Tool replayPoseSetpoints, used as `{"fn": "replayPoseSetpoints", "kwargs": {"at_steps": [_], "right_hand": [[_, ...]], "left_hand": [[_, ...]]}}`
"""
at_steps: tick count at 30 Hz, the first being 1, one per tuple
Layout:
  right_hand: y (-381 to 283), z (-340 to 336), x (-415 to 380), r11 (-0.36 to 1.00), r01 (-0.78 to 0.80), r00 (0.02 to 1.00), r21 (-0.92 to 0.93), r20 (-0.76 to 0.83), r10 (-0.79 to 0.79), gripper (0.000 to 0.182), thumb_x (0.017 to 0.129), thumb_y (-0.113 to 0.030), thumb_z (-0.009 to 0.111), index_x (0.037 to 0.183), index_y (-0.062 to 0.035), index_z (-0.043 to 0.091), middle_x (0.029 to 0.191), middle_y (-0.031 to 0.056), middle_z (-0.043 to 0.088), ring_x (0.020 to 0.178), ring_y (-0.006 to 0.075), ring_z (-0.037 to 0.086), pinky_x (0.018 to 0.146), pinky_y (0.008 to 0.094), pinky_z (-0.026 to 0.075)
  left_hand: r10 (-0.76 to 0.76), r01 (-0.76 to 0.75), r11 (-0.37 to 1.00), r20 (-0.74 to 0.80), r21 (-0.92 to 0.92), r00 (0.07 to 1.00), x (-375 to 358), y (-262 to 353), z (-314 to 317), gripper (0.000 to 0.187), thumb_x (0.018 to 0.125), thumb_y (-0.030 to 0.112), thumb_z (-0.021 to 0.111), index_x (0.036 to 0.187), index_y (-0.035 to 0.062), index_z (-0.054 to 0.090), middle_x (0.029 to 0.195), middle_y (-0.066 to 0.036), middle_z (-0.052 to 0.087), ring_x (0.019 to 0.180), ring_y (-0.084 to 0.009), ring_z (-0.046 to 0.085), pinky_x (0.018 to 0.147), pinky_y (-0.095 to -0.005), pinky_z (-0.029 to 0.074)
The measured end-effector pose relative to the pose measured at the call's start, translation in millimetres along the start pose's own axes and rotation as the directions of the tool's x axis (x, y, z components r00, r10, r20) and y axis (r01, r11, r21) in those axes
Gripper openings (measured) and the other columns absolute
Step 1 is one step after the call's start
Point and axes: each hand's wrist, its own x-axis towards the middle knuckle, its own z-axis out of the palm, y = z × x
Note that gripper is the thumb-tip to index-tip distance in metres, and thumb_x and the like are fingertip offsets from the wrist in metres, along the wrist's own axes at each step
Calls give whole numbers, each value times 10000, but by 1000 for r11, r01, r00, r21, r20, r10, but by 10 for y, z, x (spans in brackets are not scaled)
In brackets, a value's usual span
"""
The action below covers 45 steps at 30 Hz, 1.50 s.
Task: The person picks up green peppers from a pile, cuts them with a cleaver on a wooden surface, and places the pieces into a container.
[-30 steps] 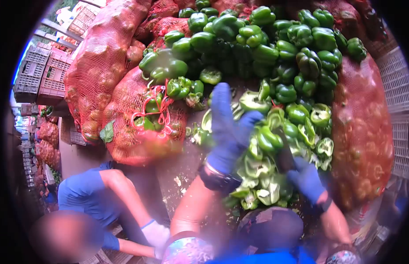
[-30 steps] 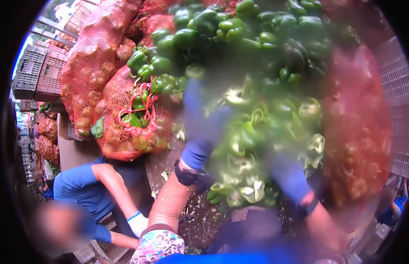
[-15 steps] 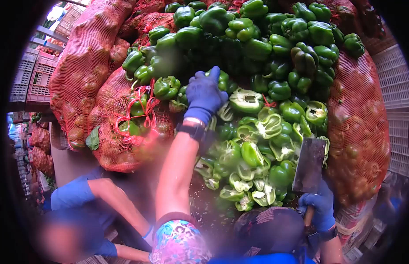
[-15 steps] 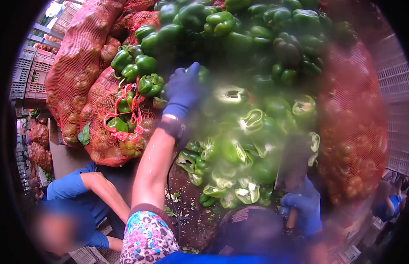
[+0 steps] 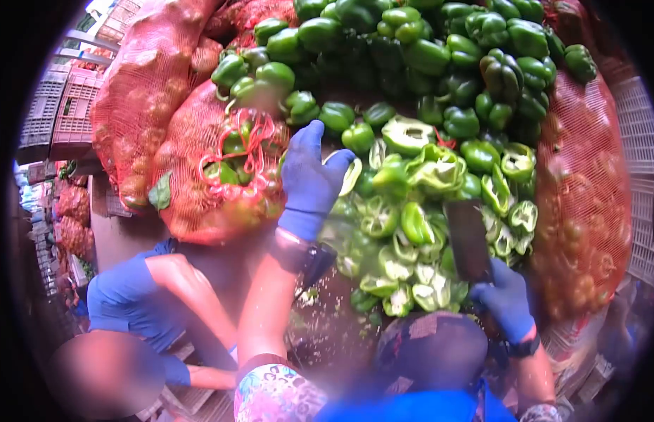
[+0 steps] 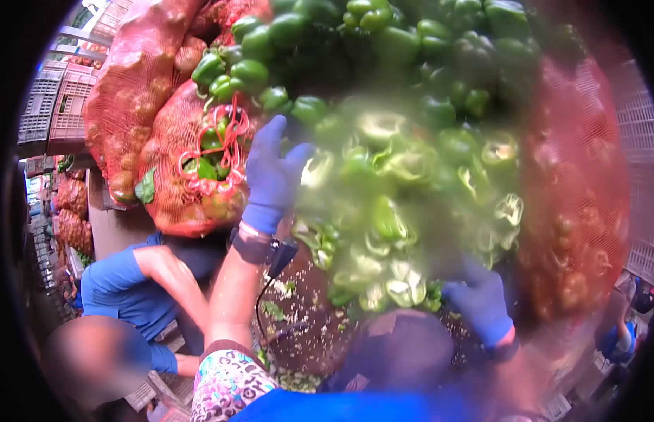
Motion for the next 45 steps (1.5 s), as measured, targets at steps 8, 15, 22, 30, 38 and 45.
{"fn": "replayPoseSetpoints", "kwargs": {"at_steps": [8,15,22,30,38,45], "right_hand": [[169,-162,-305,988,52,978,146,-206,-21,594,843,-21,704,1427,68,648,952,59,707,690,130,655,598,291,553],[-419,-104,-255,954,289,917,76,-307,-254,505,869,35,691,1374,26,674,981,61,724,738,101,654,629,259,528],[42,81,556,796,486,865,-359,69,-497,233,904,-62,709,1124,4,742,839,25,732,701,166,687,677,362,575],[363,-190,-266,995,88,972,54,-221,-74,426,844,-37,715,1264,18,759,823,48,747,654,98,646,606,304,541],[524,-262,-489,992,87,968,-88,-227,-105,474,837,-78,740,1302,15,741,954,78,770,786,115,688,739,309,580],[-607,70,-215,745,627,720,228,-535,-442,326,894,33,667,1216,7,705,889,51,708,703,132,654,645,304,546]], "left_hand": [[68,-648,585,766,488,639,1248,-192,681,368,1021,250,658,1386,239,703,1318,-124,714,1207,-354,714,1013,-540,539],[170,-221,932,191,289,967,527,313,-1,891,679,326,948,1464,139,572,1288,-185,654,1181,-387,673,957,-496,561],[196,-171,949,72,-265,978,-364,1184,-155,1220,677,363,1010,1674,20,397,1549,-249,559,1376,-439,589,1174,-492,497],[-37,-87,908,286,411,958,425,208,710,566,878,405,846,1338,129,661,1288,-192,690,1204,-422,694,1007,-530,573],[-213,-140,860,594,491,776,1135,236,932,579,789,333,850,1314,105,766,1259,-215,790,1214,-399,750,1050,-503,590],[-165,361,590,330,-723,930,-12,1041,106,963,753,269,951,1570,-36,543,1333,-167,736,1137,-232,729,1049,-372,586]]}}
